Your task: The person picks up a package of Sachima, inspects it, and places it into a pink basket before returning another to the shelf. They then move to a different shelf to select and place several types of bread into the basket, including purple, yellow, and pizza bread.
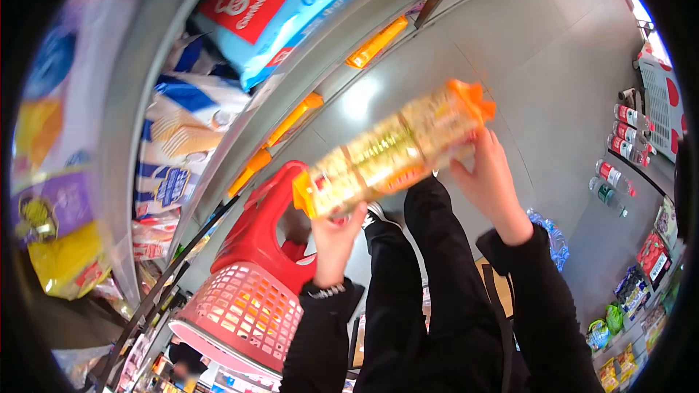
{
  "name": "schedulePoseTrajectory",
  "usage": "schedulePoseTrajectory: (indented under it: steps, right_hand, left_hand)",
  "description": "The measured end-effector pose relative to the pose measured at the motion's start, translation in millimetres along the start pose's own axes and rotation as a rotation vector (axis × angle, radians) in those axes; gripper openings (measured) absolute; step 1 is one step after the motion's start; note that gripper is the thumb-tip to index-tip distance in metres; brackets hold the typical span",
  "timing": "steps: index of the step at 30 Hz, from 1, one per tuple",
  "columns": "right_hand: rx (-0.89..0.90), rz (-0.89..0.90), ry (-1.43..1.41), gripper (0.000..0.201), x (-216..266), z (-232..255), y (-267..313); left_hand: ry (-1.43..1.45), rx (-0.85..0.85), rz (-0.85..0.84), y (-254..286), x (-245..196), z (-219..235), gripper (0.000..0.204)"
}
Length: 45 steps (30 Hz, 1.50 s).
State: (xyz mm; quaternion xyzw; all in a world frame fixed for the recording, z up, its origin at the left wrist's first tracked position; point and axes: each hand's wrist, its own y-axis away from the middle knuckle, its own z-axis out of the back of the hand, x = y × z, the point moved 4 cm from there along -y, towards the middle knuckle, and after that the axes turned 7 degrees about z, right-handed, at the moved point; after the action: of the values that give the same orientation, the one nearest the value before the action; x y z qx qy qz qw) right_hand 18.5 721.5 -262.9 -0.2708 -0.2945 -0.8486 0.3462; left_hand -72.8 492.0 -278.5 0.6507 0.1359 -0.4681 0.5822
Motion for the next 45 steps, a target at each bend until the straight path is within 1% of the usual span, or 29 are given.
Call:
schedulePoseTrajectory:
  steps: [2,4,6,8,11,14,16,17,18,19,20,22,23,24,26,28,29,30,32,33,34,36,37,38,40,41,42,44,45]
  right_hand:
    - [0.027,0.023,0.036,0.043,13,11,33]
    - [0.143,0.05,0.12,0.04,29,18,62]
    - [0.155,0.123,0.145,0.039,47,26,90]
    - [0.156,0.22,0.181,0.037,75,34,107]
    - [0.24,0.241,0.178,0.037,126,50,131]
    - [0.341,0.324,0.177,0.037,183,55,151]
    - [0.335,0.472,0.091,0.04,220,52,166]
    - [0.316,0.581,0.093,0.043,239,49,174]
    - [0.33,0.674,0.108,0.045,257,43,183]
    - [0.361,0.736,0.072,0.045,271,35,192]
    - [0.392,0.794,0.037,0.044,285,26,202]
    - [0.419,0.898,0.004,0.044,314,2,222]
    - [0.467,0.891,-0.021,0.043,327,-13,231]
    - [0.519,0.879,-0.048,0.042,339,-28,241]
    - [0.552,0.955,-0.084,0.037,367,-57,257]
    - [0.65,0.947,-0.077,0.031,388,-87,271]
    - [0.724,0.916,-0.067,0.041,397,-101,277]
    - [0.8,0.884,-0.055,0.051,402,-115,284]
    - [0.791,0.901,-0.091,0.051,408,-140,299]
    - [0.766,0.909,-0.139,0.052,408,-152,304]
    - [0.771,0.912,-0.129,0.052,402,-167,309]
    - [0.874,0.796,-0.183,0.053,384,-195,317]
    - [1.081,0.602,-0.168,0.05,378,-205,316]
    - [1.086,0.604,-0.156,0.05,367,-218,318]
    - [1.313,0.289,-0.454,0.048,336,-249,326]
    - [1.349,0.208,-0.444,0.049,333,-252,326]
    - [1.348,0.203,-0.435,0.049,338,-249,324]
    - [1.193,-0.033,-0.625,0.048,344,-242,318]
    - [1.159,0.039,-0.633,0.05,337,-249,316]
  left_hand:
    - [-0.011,0.005,0.047,36,3,12,0.036]
    - [0.011,-0.027,0.041,70,-1,25,0.035]
    - [-0.059,0.009,0.02,100,0,46,0.035]
    - [-0.008,-0.055,-0.033,129,-25,63,0.034]
    - [-0.051,-0.077,-0.037,174,-45,103,0.035]
    - [0.241,-0.124,-0.069,227,-53,152,0.058]
    - [0.395,-0.17,-0.105,267,-55,186,0.07]
    - [0.466,-0.23,-0.058,289,-50,204,0.077]
    - [0.336,-0.313,0.021,309,-42,224,0.094]
    - [0.348,-0.395,-0.084,322,-42,241,0.097]
    - [0.322,-0.488,-0.098,337,-44,259,0.098]
    - [0.266,-0.683,-0.264,358,-31,299,0.097]
    - [0.294,-0.661,-0.303,365,-34,314,0.095]
    - [0.26,-0.802,-0.254,374,-26,333,0.088]
    - [0.283,-0.769,-0.369,389,-12,368,0.081]
    - [0.279,-0.83,-0.395,398,-12,400,0.085]
    - [0.274,-0.853,-0.36,402,-13,413,0.084]
    - [0.226,-0.835,-0.345,412,9,445,0.078]
    - [0.2,-0.931,-0.25,409,12,472,0.07]
    - [0.209,-0.935,-0.246,402,10,483,0.07]
    - [0.167,-0.894,-0.138,391,8,492,0.065]
    - [0.061,-0.803,0.009,370,3,495,0.056]
    - [0.021,-0.721,0.067,360,8,500,0.055]
    - [-0.021,-0.637,0.125,347,16,506,0.055]
    - [-0.023,-0.675,0.044,312,24,502,0.059]
    - [0.011,-0.597,0.221,298,27,501,0.064]
    - [-0.03,-0.536,0.276,285,32,501,0.068]
    - [-0.069,-0.516,0.283,259,39,501,0.073]
    - [-0.067,-0.507,0.287,247,49,502,0.073]
